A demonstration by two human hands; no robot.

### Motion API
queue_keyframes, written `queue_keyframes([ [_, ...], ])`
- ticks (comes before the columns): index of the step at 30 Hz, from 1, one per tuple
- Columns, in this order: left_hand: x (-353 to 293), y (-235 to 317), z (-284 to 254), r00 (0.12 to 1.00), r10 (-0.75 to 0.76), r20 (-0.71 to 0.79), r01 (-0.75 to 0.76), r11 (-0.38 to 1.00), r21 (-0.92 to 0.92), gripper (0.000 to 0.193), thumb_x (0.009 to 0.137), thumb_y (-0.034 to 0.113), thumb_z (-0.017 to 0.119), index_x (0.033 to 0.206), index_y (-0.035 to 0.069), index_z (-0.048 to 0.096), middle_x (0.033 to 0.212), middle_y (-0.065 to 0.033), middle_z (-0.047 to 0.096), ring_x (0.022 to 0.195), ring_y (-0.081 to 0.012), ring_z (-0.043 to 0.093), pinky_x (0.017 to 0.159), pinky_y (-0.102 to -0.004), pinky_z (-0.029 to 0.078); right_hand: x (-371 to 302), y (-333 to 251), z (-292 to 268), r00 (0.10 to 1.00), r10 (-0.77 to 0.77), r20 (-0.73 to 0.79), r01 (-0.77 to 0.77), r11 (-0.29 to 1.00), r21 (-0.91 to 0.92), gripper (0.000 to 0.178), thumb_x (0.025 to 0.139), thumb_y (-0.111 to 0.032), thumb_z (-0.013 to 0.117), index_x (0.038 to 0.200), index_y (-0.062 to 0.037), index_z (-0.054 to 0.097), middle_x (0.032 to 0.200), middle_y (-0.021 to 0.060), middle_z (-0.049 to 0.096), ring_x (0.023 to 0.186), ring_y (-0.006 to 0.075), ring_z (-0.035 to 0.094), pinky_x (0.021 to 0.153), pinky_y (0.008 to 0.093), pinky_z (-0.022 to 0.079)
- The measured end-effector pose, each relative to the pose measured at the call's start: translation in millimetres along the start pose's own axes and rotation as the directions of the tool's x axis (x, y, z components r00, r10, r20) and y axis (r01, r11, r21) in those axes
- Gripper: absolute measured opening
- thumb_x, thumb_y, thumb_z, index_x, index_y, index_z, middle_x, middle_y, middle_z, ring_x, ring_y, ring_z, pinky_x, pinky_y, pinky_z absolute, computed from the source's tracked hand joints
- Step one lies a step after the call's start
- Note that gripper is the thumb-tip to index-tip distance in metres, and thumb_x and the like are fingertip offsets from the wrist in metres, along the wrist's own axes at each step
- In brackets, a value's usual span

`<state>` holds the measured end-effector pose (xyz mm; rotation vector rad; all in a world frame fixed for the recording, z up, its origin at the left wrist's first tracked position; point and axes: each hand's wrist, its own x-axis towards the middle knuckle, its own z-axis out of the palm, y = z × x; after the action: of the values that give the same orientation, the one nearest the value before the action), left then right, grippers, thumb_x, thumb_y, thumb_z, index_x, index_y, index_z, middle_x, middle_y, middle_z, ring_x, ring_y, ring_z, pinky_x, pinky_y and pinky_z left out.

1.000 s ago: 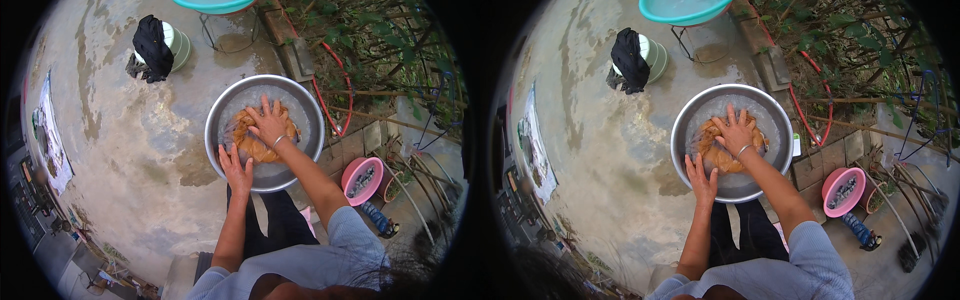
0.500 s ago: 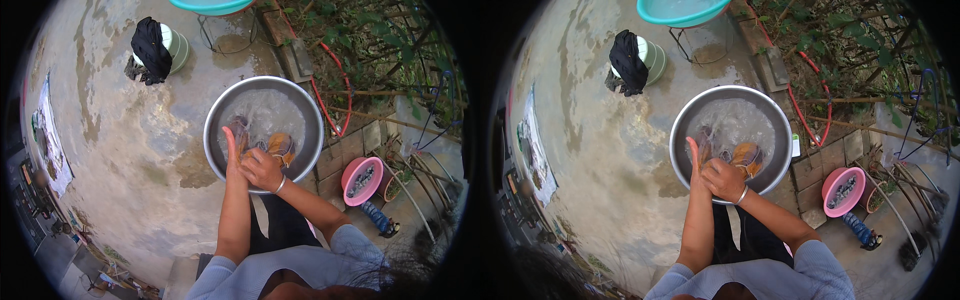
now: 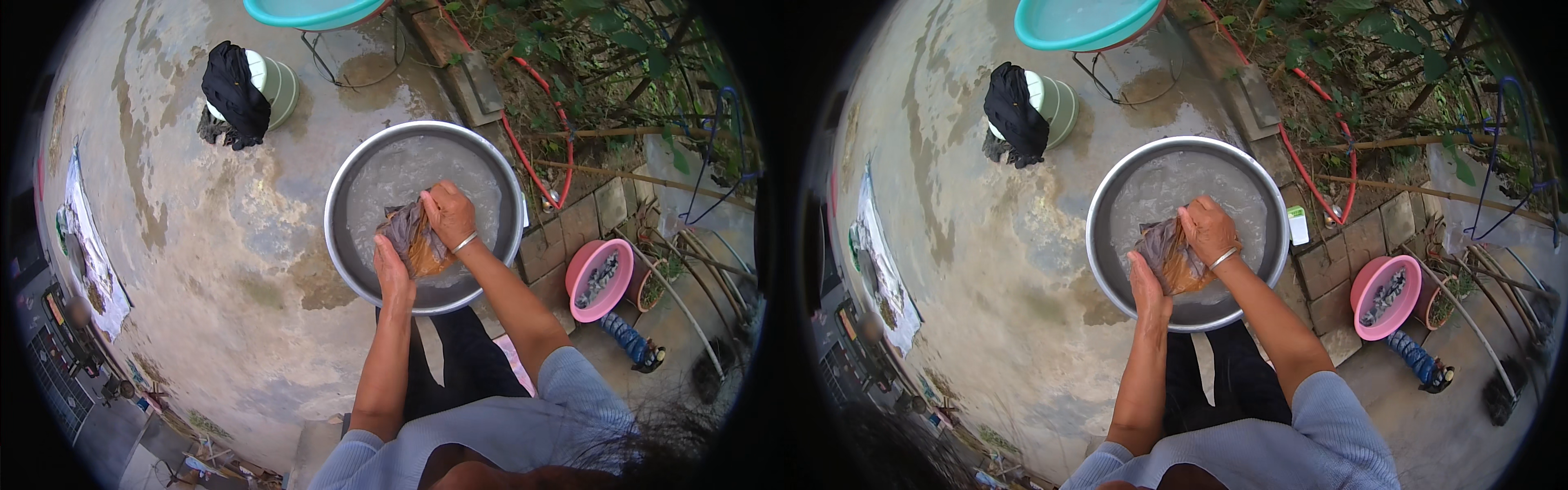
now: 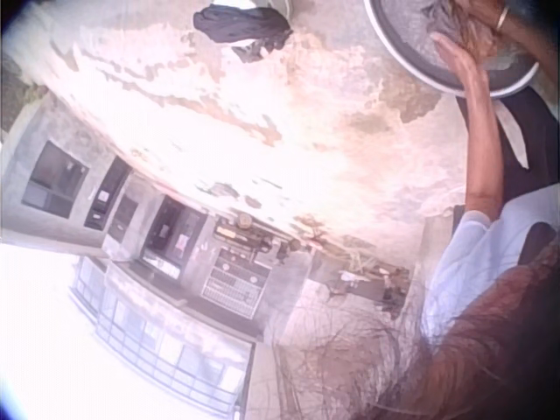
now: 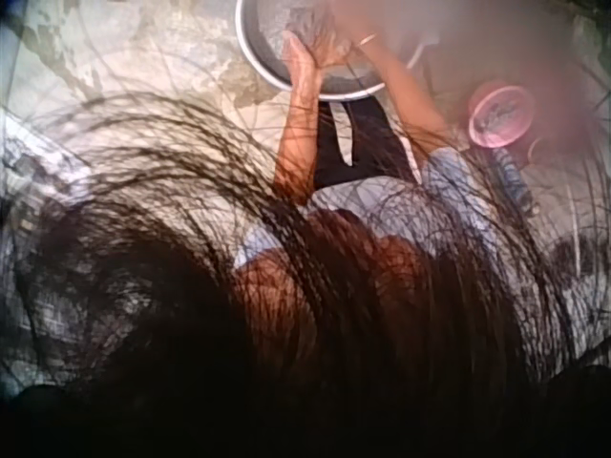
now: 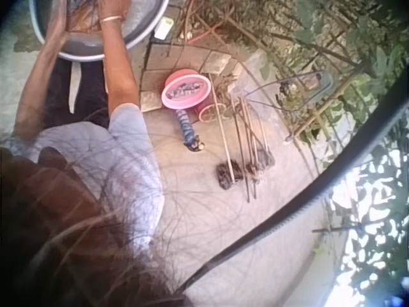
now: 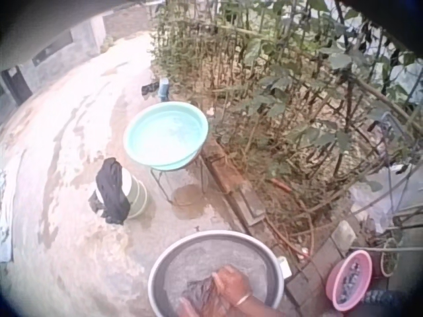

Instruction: The person washes clothes by hand in a metal basin, applying soap and scrubbing the fabric. They then rinse the clothes in a pink basin and a blue basin before hanging them on a clothesline to dry.

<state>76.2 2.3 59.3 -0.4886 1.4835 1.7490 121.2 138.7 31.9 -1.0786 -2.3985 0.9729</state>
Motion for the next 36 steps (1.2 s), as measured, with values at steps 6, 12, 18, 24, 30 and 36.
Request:
queue_keyframes([
  [6, -8, 10, -19, 0.743, 0.66, 0.111, -0.412, 0.321, 0.853, 0.072, 0.078, 0.024, 0.073, 0.135, -0.002, 0.038, 0.132, -0.0271, 0.04, 0.116, -0.0389, 0.045, 0.099, -0.0425, 0.038, -12, 17, -39, 0.999, -0.022, 0.033, 0.034, 0.894, -0.447, 0.033, 0.081, -0.03, 0.067, 0.107, -0.0108, 0.062, 0.13, 0.0135, 0.046, 0.111, 0.0372, 0.048, 0.079, 0.0474, 0.044],
  [12, 15, -26, -26, 0.871, 0.372, 0.322, -0.29, -0.141, 0.947, 0.069, 0.075, 0.027, 0.073, 0.137, 0.016, 0.044, 0.134, -0.0246, 0.039, 0.115, -0.0454, 0.042, 0.096, -0.0499, 0.039, -8, -18, -14, 0.833, 0.126, 0.538, 0.177, 0.862, -0.475, 0.073, 0.074, -0.056, 0.066, 0.139, -0.0438, 0.034, 0.156, 0.0113, 0.007, 0.138, 0.0439, 0.017, 0.095, 0.0711, 0.027],
  [18, 22, -20, -21, 0.954, 0.214, 0.212, -0.18, -0.158, 0.971, 0.064, 0.079, 0.029, 0.069, 0.137, 0.022, 0.044, 0.133, -0.0216, 0.042, 0.12, -0.0435, 0.043, 0.095, -0.0553, 0.037, 10, 9, 16, 0.701, 0.229, 0.675, 0.185, 0.856, -0.482, 0.073, 0.077, -0.06, 0.06, 0.14, -0.0276, 0.04, 0.153, 0.014, 0.019, 0.137, 0.0435, 0.018, 0.102, 0.0636, 0.027],
  [24, 29, -38, -63, 0.92, 0.243, 0.307, -0.377, 0.341, 0.861, 0.055, 0.087, 0.028, 0.063, 0.138, 0.019, 0.042, 0.136, -0.0177, 0.042, 0.126, -0.0357, 0.039, 0.095, -0.0525, 0.039, 4, 71, 55, 0.89, 0.056, 0.453, 0.179, 0.87, -0.46, 0.051, 0.074, -0.044, 0.068, 0.112, -0.0102, 0.062, 0.119, 0.0185, 0.052, 0.112, 0.0376, 0.05, 0.092, 0.0496, 0.043],
  [30, -11, -19, -56, 0.97, -0.238, 0.05, 0.231, 0.965, 0.125, 0.067, 0.095, 0.04, 0.052, 0.147, 0.021, 0.015, 0.153, -0.0096, 0.012, 0.132, -0.033, 0.033, 0.09, -0.0614, 0.042, 18, -37, -36, 0.871, 0.02, 0.491, -0.012, 1.0, -0.02, 0.03, 0.07, -0.029, 0.071, 0.08, -0.0013, 0.066, 0.078, 0.0151, 0.061, 0.076, 0.0331, 0.062, 0.07, 0.041, 0.047],
  [36, 1, -17, -43, 0.858, -0.273, 0.435, 0.436, 0.835, -0.336, 0.078, 0.089, 0.064, 0.042, 0.148, 0.019, 0.017, 0.148, -0.0109, 0.025, 0.129, -0.0335, 0.038, 0.095, -0.0544, 0.044, -51, -87, -84, 0.852, 0.014, 0.523, -0.447, 0.539, 0.714, 0.011, 0.079, -0.01, 0.066, 0.084, 0.0008, 0.064, 0.074, 0.0044, 0.062, 0.059, 0.0131, 0.056, 0.055, 0.0273, 0.043],
])
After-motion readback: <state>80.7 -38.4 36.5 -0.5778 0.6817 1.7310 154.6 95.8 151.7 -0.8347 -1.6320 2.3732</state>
